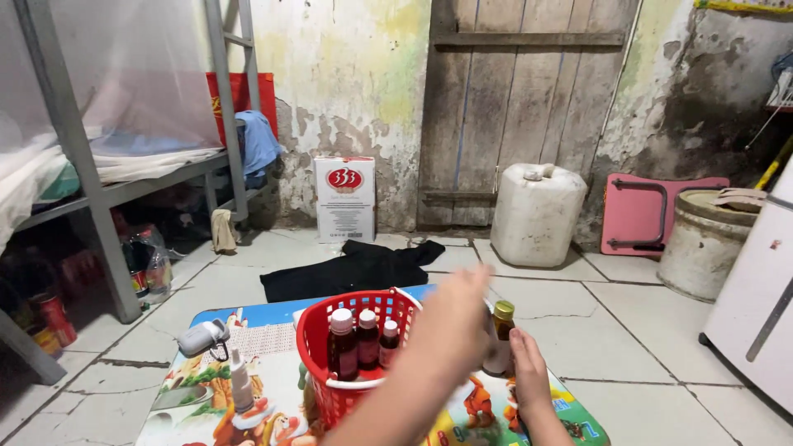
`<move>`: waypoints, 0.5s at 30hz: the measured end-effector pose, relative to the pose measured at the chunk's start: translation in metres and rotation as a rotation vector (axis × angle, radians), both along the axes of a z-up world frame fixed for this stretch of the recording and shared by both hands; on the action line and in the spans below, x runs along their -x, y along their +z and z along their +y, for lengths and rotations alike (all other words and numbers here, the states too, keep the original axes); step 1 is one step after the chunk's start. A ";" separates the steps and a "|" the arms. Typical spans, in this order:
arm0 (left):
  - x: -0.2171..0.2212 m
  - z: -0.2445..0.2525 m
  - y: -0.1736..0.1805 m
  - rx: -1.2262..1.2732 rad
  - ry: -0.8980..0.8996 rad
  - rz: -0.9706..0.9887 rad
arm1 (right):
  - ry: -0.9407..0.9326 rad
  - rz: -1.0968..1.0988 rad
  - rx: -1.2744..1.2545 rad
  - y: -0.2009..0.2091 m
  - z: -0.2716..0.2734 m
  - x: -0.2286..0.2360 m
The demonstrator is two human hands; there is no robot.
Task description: Sorting small brown bottles into a red plastic basket on a low table while sitting on the floor.
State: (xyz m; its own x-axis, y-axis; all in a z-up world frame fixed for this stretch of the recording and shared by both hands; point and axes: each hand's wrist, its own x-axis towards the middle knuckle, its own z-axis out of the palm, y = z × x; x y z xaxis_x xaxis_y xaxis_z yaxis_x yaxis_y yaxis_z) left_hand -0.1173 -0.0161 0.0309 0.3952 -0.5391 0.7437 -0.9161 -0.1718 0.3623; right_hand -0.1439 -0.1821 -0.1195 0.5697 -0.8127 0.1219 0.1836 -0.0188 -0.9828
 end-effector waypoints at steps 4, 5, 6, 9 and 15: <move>0.008 -0.039 -0.050 -0.330 -0.032 0.166 | 0.028 0.019 -0.076 0.015 0.012 0.005; 0.003 -0.049 -0.061 -0.328 -0.032 0.161 | 0.028 0.014 -0.073 0.019 0.015 0.006; -0.002 -0.059 -0.071 -0.348 -0.021 0.174 | 0.025 0.026 -0.098 0.023 0.017 0.007; -0.014 -0.079 -0.100 -0.318 0.006 0.131 | 0.026 0.023 -0.118 0.017 0.012 0.006; -0.024 -0.062 -0.079 -0.155 0.135 -0.208 | 0.024 -0.056 -0.083 -0.007 -0.003 -0.005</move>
State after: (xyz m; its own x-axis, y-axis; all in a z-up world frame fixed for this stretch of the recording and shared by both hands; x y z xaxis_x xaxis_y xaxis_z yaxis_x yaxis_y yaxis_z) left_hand -0.0935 -0.0779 -0.0477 0.3185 -0.6055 0.7293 -0.9332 -0.3354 0.1291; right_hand -0.1388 -0.1851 -0.1261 0.5832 -0.8076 0.0872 0.2376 0.0669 -0.9691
